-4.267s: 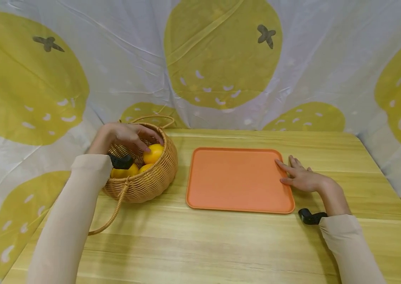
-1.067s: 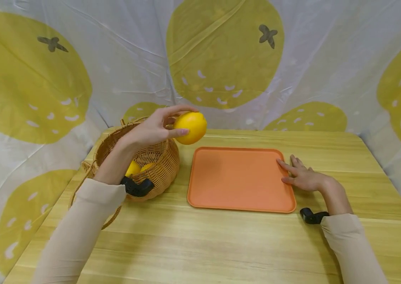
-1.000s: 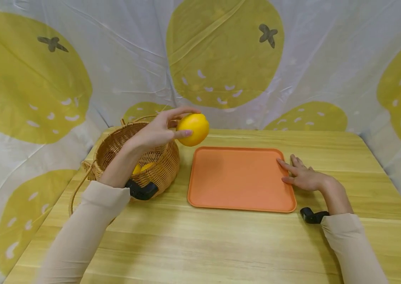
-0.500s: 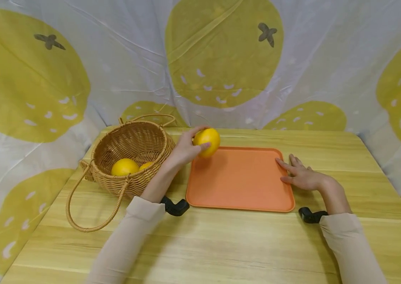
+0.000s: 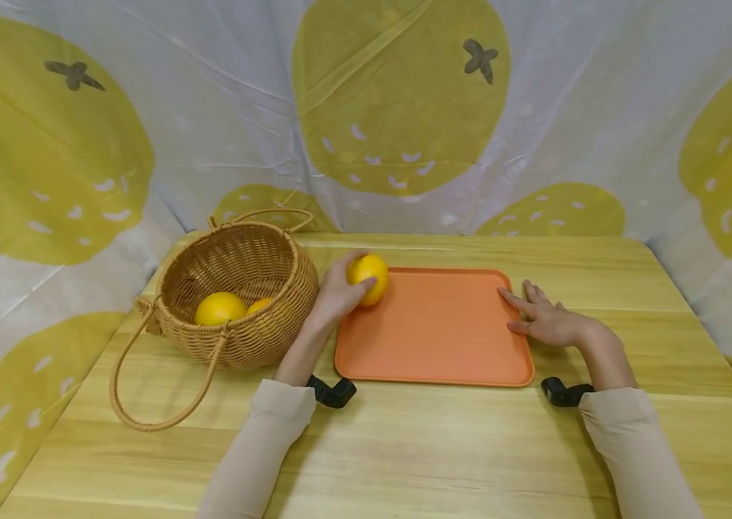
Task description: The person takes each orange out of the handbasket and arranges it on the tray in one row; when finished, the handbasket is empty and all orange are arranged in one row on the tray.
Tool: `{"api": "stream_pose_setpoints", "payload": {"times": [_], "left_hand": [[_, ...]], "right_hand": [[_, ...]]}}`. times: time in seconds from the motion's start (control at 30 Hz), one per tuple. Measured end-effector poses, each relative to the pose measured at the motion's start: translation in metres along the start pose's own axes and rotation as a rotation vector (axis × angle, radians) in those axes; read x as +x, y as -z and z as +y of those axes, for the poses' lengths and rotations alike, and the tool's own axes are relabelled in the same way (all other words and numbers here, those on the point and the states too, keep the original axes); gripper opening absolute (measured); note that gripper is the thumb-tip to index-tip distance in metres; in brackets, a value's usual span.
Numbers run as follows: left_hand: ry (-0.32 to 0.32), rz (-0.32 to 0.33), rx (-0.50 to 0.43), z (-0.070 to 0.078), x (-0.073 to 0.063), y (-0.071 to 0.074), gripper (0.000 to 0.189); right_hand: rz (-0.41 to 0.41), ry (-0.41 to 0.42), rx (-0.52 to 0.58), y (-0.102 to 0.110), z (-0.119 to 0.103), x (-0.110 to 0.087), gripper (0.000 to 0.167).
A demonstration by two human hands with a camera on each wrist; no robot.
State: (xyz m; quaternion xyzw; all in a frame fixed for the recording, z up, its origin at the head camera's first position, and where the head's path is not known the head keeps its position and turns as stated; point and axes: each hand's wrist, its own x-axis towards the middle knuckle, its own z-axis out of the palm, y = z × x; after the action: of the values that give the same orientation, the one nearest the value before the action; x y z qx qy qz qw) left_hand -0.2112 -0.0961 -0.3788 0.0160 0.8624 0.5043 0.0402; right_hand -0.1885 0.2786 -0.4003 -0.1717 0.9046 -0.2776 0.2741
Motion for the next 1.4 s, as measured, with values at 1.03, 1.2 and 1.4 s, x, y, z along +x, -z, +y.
{"api": "stream_pose_setpoints", "payload": {"times": [1.03,1.2,1.4], "left_hand": [[-0.004,0.066,0.068,-0.012,0.002,-0.001,0.058],[-0.026,0.047,0.071,-0.013,0.002,0.0,0.059],[-0.055,0.055,0.06,-0.015,0.004,-0.001,0.058]], "right_hand": [[0.0,0.004,0.017,-0.001,-0.002,0.002,0.077],[0.002,0.003,0.019,0.0,0.0,0.0,0.078],[0.003,0.007,0.018,0.0,0.002,0.0,0.078]]}}
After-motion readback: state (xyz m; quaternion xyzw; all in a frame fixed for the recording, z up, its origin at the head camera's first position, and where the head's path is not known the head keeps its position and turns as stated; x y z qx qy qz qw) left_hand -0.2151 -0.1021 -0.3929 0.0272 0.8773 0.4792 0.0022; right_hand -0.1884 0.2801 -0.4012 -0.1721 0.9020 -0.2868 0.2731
